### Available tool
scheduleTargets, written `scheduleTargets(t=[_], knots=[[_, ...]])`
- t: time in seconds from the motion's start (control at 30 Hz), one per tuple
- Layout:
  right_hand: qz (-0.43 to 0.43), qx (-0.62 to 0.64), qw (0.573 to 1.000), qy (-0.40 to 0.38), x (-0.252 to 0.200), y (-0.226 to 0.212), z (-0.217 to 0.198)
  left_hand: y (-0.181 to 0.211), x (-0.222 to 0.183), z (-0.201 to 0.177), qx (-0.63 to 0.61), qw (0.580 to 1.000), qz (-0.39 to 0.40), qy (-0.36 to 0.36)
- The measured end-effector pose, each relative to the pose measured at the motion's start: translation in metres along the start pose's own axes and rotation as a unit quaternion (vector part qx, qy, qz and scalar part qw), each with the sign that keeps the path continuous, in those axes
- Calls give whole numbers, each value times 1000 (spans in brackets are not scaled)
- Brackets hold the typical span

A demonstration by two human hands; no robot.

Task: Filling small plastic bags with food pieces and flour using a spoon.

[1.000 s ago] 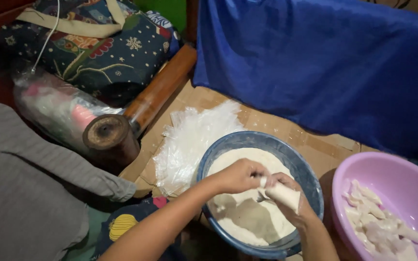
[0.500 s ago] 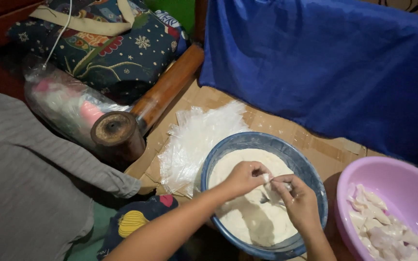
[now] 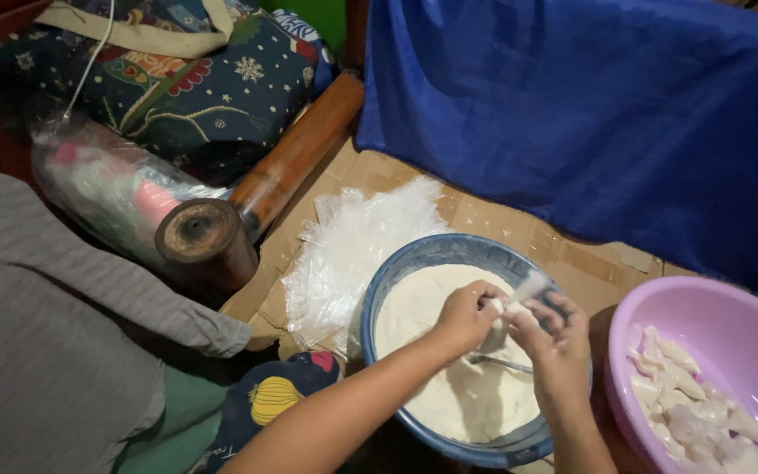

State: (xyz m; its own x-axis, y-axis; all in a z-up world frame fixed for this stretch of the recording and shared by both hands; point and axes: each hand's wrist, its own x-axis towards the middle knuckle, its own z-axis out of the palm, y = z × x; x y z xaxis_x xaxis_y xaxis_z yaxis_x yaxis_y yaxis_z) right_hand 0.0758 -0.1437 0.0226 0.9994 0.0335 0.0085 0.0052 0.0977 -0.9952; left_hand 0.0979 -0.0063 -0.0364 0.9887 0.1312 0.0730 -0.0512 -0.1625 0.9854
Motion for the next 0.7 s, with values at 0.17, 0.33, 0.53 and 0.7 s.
scheduleTargets(t=[0.17, 0.33, 0.53, 0.7], knots=[[-180, -317, 931, -26, 2, 19, 0, -14, -10, 14, -167, 969, -183, 16], [-206, -405, 888, -65, -4, 12, 5, -29, -11, -1, -382, 898, -219, -27], [-265, -427, 864, -10, -6, 28, 10, -6, -28, 1, -417, 879, -232, -18], [-240, -399, 884, -26, -3, 26, 0, 8, -32, -17, -229, 958, -149, -86]])
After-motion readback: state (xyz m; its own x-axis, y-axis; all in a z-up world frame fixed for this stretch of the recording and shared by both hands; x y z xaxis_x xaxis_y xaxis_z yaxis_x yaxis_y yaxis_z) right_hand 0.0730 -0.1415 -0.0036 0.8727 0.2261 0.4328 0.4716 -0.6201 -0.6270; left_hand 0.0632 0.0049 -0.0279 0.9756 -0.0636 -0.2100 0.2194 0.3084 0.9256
